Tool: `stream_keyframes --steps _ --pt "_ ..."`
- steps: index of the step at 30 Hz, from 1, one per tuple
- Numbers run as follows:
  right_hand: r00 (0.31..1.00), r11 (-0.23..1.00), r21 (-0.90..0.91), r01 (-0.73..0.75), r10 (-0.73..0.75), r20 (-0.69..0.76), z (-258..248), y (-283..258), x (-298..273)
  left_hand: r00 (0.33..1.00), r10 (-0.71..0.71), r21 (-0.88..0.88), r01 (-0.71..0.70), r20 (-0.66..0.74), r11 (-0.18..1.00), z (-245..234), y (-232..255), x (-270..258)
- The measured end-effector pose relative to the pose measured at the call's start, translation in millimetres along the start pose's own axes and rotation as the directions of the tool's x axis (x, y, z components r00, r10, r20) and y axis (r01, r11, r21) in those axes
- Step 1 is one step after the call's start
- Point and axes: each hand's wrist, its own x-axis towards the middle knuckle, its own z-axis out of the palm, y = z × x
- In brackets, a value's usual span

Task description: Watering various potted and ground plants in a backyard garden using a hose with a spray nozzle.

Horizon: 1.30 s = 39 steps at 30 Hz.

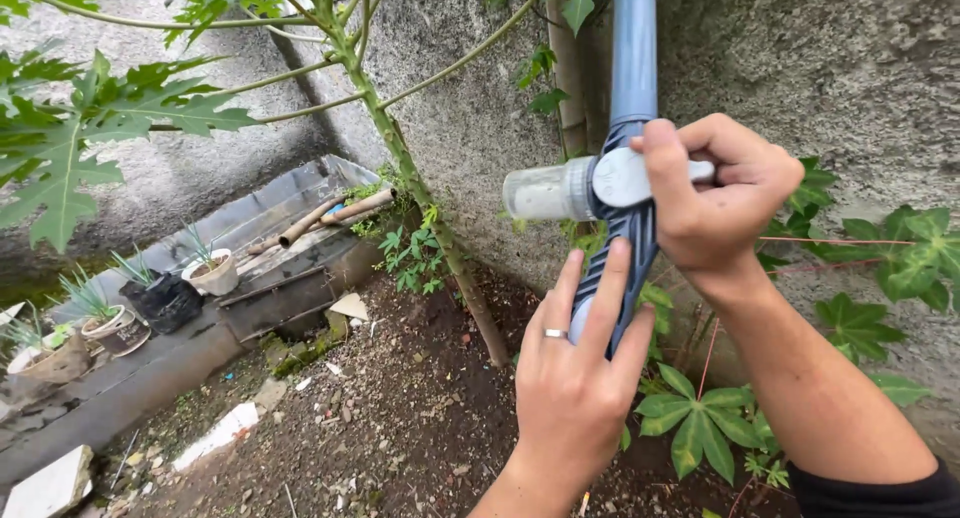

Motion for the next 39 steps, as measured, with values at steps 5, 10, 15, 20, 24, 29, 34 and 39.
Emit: stream_keyframes --steps 5,10,15,20,24,29,34,39 --pt "0.998 1.0 -0.011 -0.014 0.014 -0.058 -7 -4 10 0.997 0.04 0.049 -0.037 -0.067 0.998 -1 3 13" --pt "1.0 1.0 -0.007 0.016 -0.016 0.008 -8 -18 17 0.997 0.022 0.028 -0.02 -0.073 0.999 -5 2 12" --pt "0.988 0.996 -0.054 0.076 -0.068 0.137 -4 -37 18 0.984 -0.024 0.068 0.036 -0.175 0.997 -8 5 7" --pt "0.972 0.996 -0.001 0.087 -0.084 0.221 9 -56 14 0.973 -0.105 0.117 0.131 -0.203 0.984 -25 12 0" --pt "0.95 0.997 0.056 0.062 -0.076 0.304 30 -66 5 0.964 -0.148 0.158 0.186 -0.223 0.97 -39 5 -12" --pt "0.929 0.988 0.15 0.043 -0.094 0.357 58 -80 -10 0.956 -0.194 0.185 0.236 -0.219 0.954 -55 -2 -31" --pt "0.908 0.975 0.217 0.054 -0.139 0.396 83 -100 -29 0.946 -0.258 0.197 0.296 -0.195 0.935 -56 -15 -70" --pt "0.846 0.959 0.252 0.128 -0.238 0.476 109 -122 -59 0.906 -0.319 0.219 0.383 -0.278 0.897 -49 -26 -115"
